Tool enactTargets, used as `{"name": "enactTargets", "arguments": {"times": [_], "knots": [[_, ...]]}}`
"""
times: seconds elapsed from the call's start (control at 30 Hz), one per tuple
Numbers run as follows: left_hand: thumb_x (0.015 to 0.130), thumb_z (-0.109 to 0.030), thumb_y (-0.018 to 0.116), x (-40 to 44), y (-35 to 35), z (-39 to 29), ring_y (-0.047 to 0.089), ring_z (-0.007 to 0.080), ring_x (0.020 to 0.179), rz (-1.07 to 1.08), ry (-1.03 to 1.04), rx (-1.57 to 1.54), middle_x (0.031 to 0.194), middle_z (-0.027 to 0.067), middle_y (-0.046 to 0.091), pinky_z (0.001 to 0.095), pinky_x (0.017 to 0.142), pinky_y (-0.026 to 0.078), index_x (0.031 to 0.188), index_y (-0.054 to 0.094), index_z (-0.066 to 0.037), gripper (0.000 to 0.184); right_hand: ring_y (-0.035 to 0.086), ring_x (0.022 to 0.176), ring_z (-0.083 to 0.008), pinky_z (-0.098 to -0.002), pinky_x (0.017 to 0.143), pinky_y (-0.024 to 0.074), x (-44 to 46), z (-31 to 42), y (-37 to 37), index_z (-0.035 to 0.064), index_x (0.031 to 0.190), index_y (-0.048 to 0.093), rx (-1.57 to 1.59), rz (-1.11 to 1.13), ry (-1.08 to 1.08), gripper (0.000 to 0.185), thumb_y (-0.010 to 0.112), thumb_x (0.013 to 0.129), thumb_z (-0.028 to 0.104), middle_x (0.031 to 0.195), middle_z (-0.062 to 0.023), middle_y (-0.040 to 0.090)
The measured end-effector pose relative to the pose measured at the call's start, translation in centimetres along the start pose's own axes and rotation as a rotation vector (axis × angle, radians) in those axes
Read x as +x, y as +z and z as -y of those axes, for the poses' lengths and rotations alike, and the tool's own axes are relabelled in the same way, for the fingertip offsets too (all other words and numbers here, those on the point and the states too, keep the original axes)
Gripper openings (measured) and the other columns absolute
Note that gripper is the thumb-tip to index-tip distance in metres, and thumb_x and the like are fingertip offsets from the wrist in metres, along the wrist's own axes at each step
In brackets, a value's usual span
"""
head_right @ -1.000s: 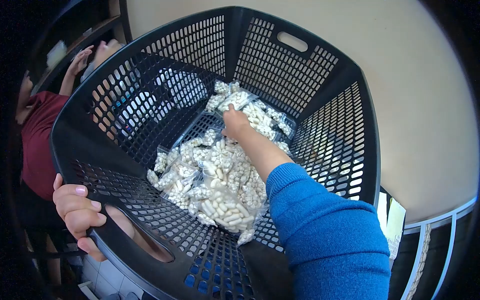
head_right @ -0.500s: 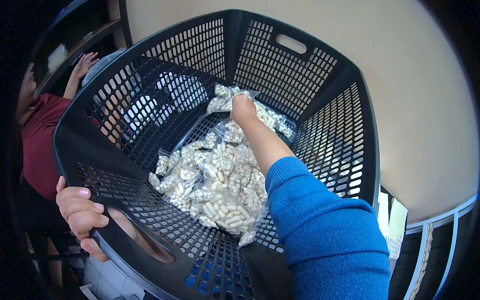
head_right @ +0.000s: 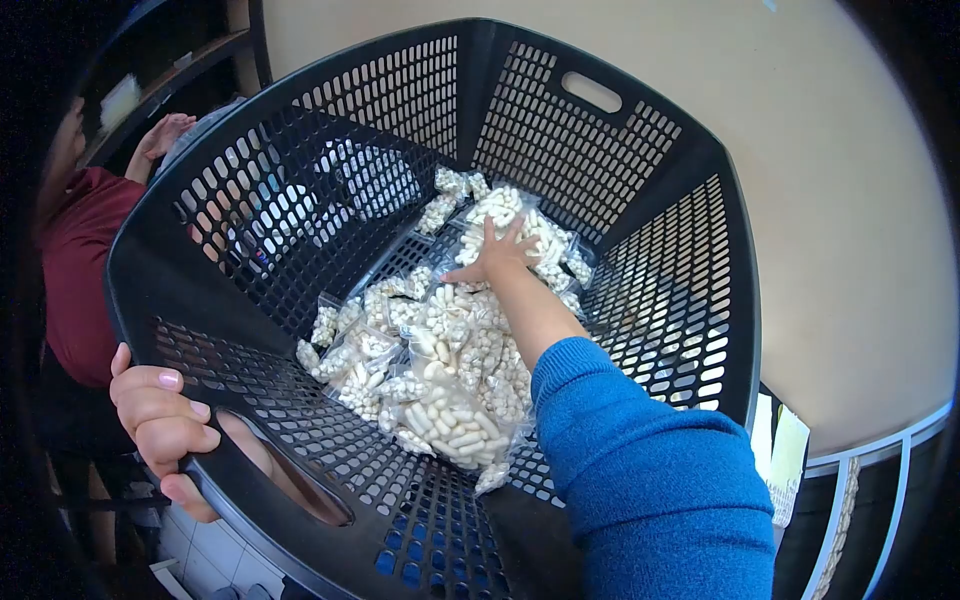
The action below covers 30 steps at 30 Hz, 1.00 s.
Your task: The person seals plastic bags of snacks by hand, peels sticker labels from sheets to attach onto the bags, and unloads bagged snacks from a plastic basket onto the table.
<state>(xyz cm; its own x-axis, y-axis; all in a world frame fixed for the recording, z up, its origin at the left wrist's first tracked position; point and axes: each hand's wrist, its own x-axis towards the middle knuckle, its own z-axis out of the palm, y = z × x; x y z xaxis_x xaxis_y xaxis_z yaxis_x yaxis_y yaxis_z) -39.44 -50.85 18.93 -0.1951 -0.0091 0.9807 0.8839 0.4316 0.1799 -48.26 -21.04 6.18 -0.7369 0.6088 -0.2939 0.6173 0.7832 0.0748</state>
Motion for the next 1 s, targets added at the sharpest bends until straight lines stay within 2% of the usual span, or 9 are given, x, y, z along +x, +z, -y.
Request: {"name": "enactTargets", "arguments": {"times": [0.17, 0.2, 0.3, 0.33, 0.43, 0.6, 0.8, 0.9, 1.0], "knots": [[0.083, -0.043, 0.017, -0.1, -0.1, 0.2, 0.041, 0.014, 0.064, -0.001, 0.005, -0.01, 0.055, -0.0032, 0.036, 0.0413, 0.087, 0.029, 0.057, 0.039, -0.019, 0.041, 0.016, 0.119, -0.0485, -0.0463, 0.091, 0.0346, 1.4, -0.2, 0.0, 0.0202, 0.134, 0.01, 0.045, 0.069, -0.159, 0.119, 0.075, 0.04, 0.054, 0.135, -0.0254, 0.0], [0.083, -0.043, 0.017, -0.1, -0.1, 0.2, 0.041, 0.0142, 0.064, 0.005, 0.01, -0.009, 0.055, -0.0031, 0.036, 0.0414, 0.087, 0.029, 0.057, 0.039, -0.019, 0.041, 0.027, 0.117, -0.0435, -0.0444, 0.09, 0.036, 1.8, -0.6, 0.3, 0.0183, 0.131, 0.022, 0.063, 0.019, -0.206, 0.111, 0.076, 0.04, 0.051, 0.133, -0.024, 0.013], [0.083, -0.043, 0.017, -0.1, -0.2, 0.3, 0.041, 0.0143, 0.065, 0.019, 0.024, -0.018, 0.056, -0.0029, 0.036, 0.0417, 0.087, 0.029, 0.058, 0.04, -0.018, 0.042, 0.037, 0.113, -0.0349, -0.0391, 0.09, 0.0364, 4.6, -2.6, -1.8, 0.0156, 0.127, 0.03, 0.085, 0.102, -0.333, 0.101, 0.07, 0.045, 0.058, 0.126, -0.0235, 0.027], [0.083, -0.043, 0.017, -0.1, -0.2, 0.4, 0.041, 0.0144, 0.065, 0.02, 0.031, -0.02, 0.056, -0.0029, 0.036, 0.042, 0.087, 0.028, 0.058, 0.04, -0.018, 0.042, 0.04, 0.111, -0.0329, -0.0382, 0.09, 0.036, 5.4, -3.6, -2.4, 0.013, 0.123, 0.035, 0.337, 0.037, -0.282, 0.089, 0.065, 0.053, 0.059, 0.12, -0.0226, 0.036], [0.083, -0.043, 0.018, -0.1, -0.2, 0.2, 0.04, 0.0145, 0.065, 0.012, 0.02, -0.005, 0.056, -0.0028, 0.036, 0.0425, 0.087, 0.028, 0.059, 0.04, -0.018, 0.041, 0.039, 0.111, -0.0349, -0.0373, 0.093, 0.0334, 4.8, -4.5, -2.6, 0.0124, 0.126, 0.032, 0.229, -0.162, -0.147, 0.089, 0.061, 0.057, 0.062, 0.117, -0.0245, 0.04], [0.078, -0.039, 0.024, -0.4, 0.2, 0.4, 0.04, 0.0178, 0.063, -0.065, 0.041, -0.01, 0.054, 0.0011, 0.032, 0.0434, 0.082, 0.032, 0.056, 0.033, -0.015, 0.034, 0.03, 0.119, -0.0326, -0.0373, 0.097, 0.0268, 5.1, -5.0, 0.4, 0.0127, 0.128, 0.03, 0.219, 0.053, -0.057, 0.075, 0.034, 0.074, 0.064, 0.129, -0.0184, 0.031], [0.077, -0.04, 0.026, -0.3, -0.2, 0.4, 0.04, 0.0176, 0.065, -0.019, 0.051, -0.032, 0.054, 0.0008, 0.032, 0.044, 0.084, 0.032, 0.056, 0.033, -0.015, 0.033, 0.024, 0.122, -0.0331, -0.0434, 0.098, 0.0212, 9.1, -5.6, 1.8, 0.003, 0.12, 0.042, 0.814, 0.136, 0.104, 0.077, 0.035, 0.073, 0.064, 0.131, -0.0195, 0.028], [0.077, -0.04, 0.026, -0.2, -0.1, 0.3, 0.04, 0.0175, 0.065, -0.028, 0.038, -0.014, 0.054, 0.0008, 0.032, 0.044, 0.084, 0.032, 0.056, 0.033, -0.015, 0.033, 0.01, 0.126, -0.0368, -0.0526, 0.098, 0.0123, 6.2, -2.0, -0.1, -0.0002, 0.121, 0.039, 0.442, -0.007, 0.246, 0.083, 0.039, 0.07, 0.065, 0.132, -0.0202, 0.025], [0.077, -0.04, 0.026, -0.3, -0.2, 0.4, 0.04, 0.0175, 0.065, -0.032, 0.044, -0.01, 0.054, 0.0008, 0.031, 0.044, 0.084, 0.032, 0.056, 0.033, -0.015, 0.033, 0.023, 0.121, -0.037, -0.0458, 0.099, 0.0154, 7.7, -1.4, 0.6, -0.0028, 0.117, 0.043, 0.417, 0.015, 0.085, 0.074, 0.048, 0.07, 0.054, 0.128, -0.0237, 0.029]]}}
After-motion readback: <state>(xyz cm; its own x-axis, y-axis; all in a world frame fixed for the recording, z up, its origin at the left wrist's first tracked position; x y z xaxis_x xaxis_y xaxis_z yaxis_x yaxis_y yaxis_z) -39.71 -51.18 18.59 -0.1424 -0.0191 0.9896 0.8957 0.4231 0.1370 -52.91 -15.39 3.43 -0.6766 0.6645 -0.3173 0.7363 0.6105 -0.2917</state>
